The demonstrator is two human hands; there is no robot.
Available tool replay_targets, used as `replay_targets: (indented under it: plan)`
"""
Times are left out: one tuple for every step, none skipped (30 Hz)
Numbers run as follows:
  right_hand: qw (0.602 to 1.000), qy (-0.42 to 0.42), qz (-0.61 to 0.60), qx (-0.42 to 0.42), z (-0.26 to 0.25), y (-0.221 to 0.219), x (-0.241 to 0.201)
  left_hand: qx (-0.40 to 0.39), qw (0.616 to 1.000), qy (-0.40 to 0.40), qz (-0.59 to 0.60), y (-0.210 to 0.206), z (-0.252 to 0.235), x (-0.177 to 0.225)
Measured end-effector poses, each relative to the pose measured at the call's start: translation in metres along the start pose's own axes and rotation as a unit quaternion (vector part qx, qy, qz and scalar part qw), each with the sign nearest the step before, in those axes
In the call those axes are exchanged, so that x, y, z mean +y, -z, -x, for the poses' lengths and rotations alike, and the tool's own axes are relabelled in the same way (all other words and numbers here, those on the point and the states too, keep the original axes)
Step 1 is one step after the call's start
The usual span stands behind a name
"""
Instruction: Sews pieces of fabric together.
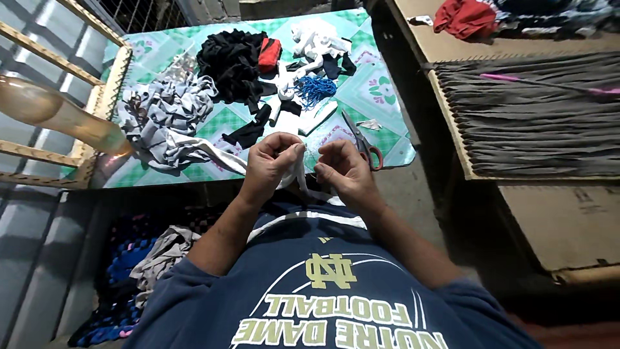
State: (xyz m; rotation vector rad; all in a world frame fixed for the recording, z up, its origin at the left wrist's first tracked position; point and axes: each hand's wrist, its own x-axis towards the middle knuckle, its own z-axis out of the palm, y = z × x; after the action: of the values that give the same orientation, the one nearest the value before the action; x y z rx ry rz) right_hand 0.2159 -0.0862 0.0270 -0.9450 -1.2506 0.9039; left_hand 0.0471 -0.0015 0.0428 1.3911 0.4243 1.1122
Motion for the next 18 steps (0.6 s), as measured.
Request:
replay_targets:
  plan:
    - [1.000,0.011,-0.009,0.003,-0.001,0.000,0.000,-0.002,1.000,0.002,-0.003,0.000,0.000,0.000]
    - [0.999,0.022,-0.025,0.006,-0.002,0.000,0.000,-0.004,1.000,0.006,-0.009,0.000,0.001,0.000]
    - [0.999,0.029,-0.045,0.010,-0.003,0.001,0.000,-0.005,1.000,0.010,-0.014,0.000,0.001,-0.001]
    - [0.997,0.037,-0.064,0.012,-0.003,0.002,0.001,-0.006,1.000,0.013,-0.022,0.000,0.001,-0.001]
    - [0.995,0.043,-0.085,0.016,-0.004,0.003,0.001,-0.008,1.000,0.013,-0.026,0.000,0.002,-0.001]
    - [0.993,0.048,-0.110,0.020,-0.004,0.004,0.001,-0.010,0.999,0.013,-0.030,0.000,0.002,-0.002]
    - [0.990,0.051,-0.132,0.022,-0.004,0.006,0.000,-0.012,0.999,0.013,-0.034,0.000,0.002,-0.002]
    - [0.987,0.052,-0.152,0.021,-0.004,0.008,-0.001,-0.015,0.999,0.014,-0.039,0.000,0.002,-0.002]
    - [0.983,0.052,-0.173,0.021,-0.003,0.009,-0.003,-0.018,0.999,0.015,-0.040,0.000,0.002,-0.002]
    - [0.978,0.054,-0.202,0.019,-0.004,0.010,-0.005,-0.021,0.999,0.014,-0.043,0.000,0.003,-0.002]
    - [0.971,0.056,-0.230,0.018,-0.004,0.012,-0.006,-0.023,0.999,0.013,-0.046,0.000,0.003,-0.002]
    - [0.966,0.058,-0.252,0.020,-0.004,0.013,-0.008,-0.026,0.998,0.013,-0.048,0.000,0.003,-0.003]
    - [0.961,0.060,-0.269,0.022,-0.005,0.014,-0.009,-0.026,0.998,0.013,-0.051,0.000,0.003,-0.004]
    - [0.957,0.064,-0.282,0.023,-0.005,0.016,-0.010,-0.026,0.998,0.015,-0.054,0.000,0.003,-0.004]
    - [0.952,0.067,-0.296,0.025,-0.005,0.019,-0.010,-0.024,0.998,0.017,-0.058,-0.001,0.003,-0.004]
    - [0.949,0.069,-0.306,0.028,-0.005,0.022,-0.011,-0.022,0.998,0.019,-0.061,-0.001,0.003,-0.004]
    - [0.947,0.069,-0.312,0.038,-0.006,0.025,-0.012,-0.021,0.998,0.019,-0.065,-0.001,0.002,-0.004]
    - [0.945,0.069,-0.315,0.047,-0.006,0.028,-0.013,-0.020,0.997,0.017,-0.069,0.000,0.002,-0.004]
